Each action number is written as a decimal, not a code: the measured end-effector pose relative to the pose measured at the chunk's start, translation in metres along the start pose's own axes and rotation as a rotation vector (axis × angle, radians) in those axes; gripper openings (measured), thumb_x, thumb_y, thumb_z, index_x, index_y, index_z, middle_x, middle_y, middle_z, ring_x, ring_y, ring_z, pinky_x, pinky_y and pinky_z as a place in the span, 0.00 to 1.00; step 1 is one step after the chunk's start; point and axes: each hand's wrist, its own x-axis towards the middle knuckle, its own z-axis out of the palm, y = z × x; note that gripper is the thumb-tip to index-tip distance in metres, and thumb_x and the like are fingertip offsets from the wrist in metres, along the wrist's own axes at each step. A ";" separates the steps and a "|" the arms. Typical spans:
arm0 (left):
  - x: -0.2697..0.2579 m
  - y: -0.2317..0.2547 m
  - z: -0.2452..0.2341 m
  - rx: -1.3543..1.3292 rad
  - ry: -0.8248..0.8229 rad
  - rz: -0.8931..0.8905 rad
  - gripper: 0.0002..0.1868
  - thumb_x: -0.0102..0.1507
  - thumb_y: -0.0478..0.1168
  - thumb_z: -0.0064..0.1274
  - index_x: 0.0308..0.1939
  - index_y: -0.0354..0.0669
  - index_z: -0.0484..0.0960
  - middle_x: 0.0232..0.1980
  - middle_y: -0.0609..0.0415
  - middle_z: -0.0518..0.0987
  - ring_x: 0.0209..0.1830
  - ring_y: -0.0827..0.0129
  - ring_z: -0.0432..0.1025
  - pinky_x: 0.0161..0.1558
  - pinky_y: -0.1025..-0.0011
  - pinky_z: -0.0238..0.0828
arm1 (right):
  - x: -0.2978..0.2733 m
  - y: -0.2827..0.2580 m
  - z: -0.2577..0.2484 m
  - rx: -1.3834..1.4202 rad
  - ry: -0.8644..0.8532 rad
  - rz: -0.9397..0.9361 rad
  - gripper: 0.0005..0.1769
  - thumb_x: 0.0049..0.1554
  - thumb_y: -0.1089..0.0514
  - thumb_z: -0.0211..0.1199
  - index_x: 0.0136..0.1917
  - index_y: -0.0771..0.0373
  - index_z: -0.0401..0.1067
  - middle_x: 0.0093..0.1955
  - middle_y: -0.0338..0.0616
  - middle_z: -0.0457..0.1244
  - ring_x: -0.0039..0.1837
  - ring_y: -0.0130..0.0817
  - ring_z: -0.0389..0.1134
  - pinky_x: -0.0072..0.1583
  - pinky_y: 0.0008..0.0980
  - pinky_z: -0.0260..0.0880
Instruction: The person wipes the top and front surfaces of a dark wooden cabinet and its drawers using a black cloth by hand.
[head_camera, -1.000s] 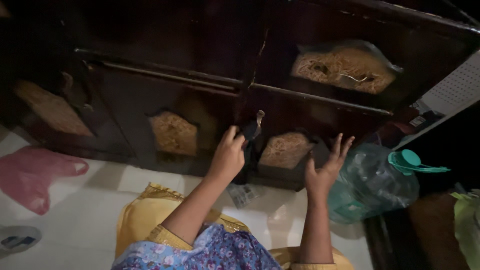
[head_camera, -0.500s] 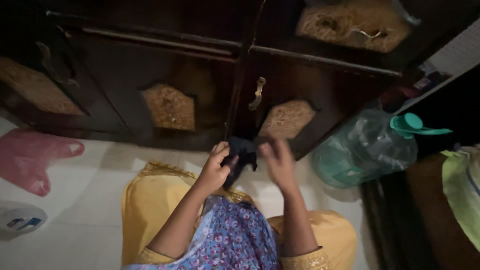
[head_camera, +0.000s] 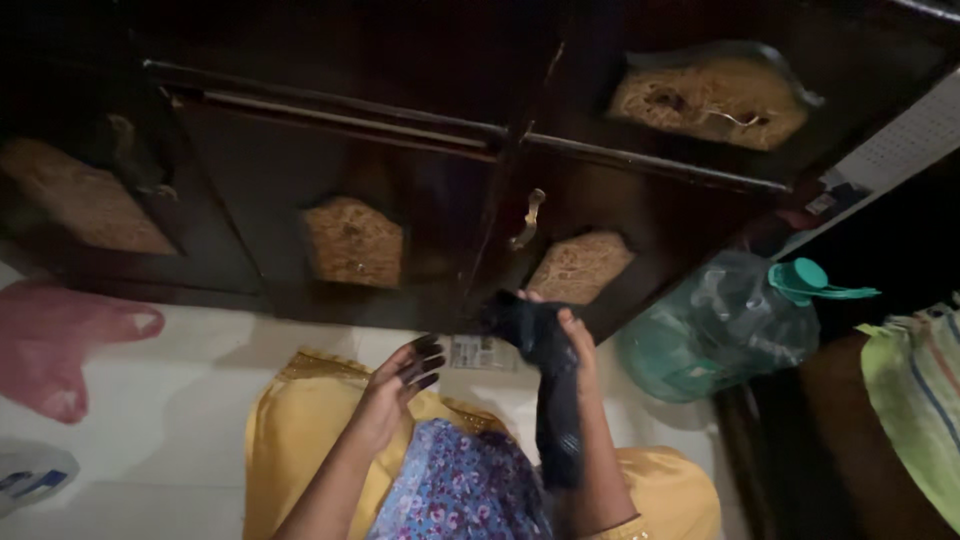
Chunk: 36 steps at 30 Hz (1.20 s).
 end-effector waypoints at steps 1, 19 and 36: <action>0.004 -0.005 -0.009 -0.073 0.065 -0.004 0.22 0.68 0.40 0.39 0.66 0.41 0.74 0.62 0.50 0.80 0.62 0.62 0.74 0.65 0.60 0.68 | 0.004 -0.005 0.005 0.010 0.102 -0.017 0.28 0.60 0.56 0.58 0.68 0.76 0.66 0.67 0.59 0.66 0.68 0.45 0.69 0.70 0.39 0.67; 0.057 -0.056 -0.069 -0.297 0.231 0.042 0.23 0.68 0.44 0.42 0.67 0.49 0.74 0.61 0.54 0.77 0.57 0.66 0.71 0.60 0.64 0.65 | 0.085 -0.004 -0.006 -1.622 0.332 -1.125 0.24 0.53 0.67 0.64 0.64 0.66 0.66 0.70 0.60 0.55 0.71 0.57 0.57 0.72 0.47 0.59; 0.071 -0.077 -0.081 -0.220 0.305 -0.076 0.19 0.67 0.48 0.41 0.61 0.53 0.75 0.56 0.58 0.80 0.51 0.68 0.71 0.48 0.68 0.62 | 0.075 -0.041 -0.032 -1.617 0.713 -0.929 0.25 0.46 0.69 0.60 0.59 0.73 0.70 0.64 0.67 0.58 0.65 0.66 0.57 0.68 0.57 0.56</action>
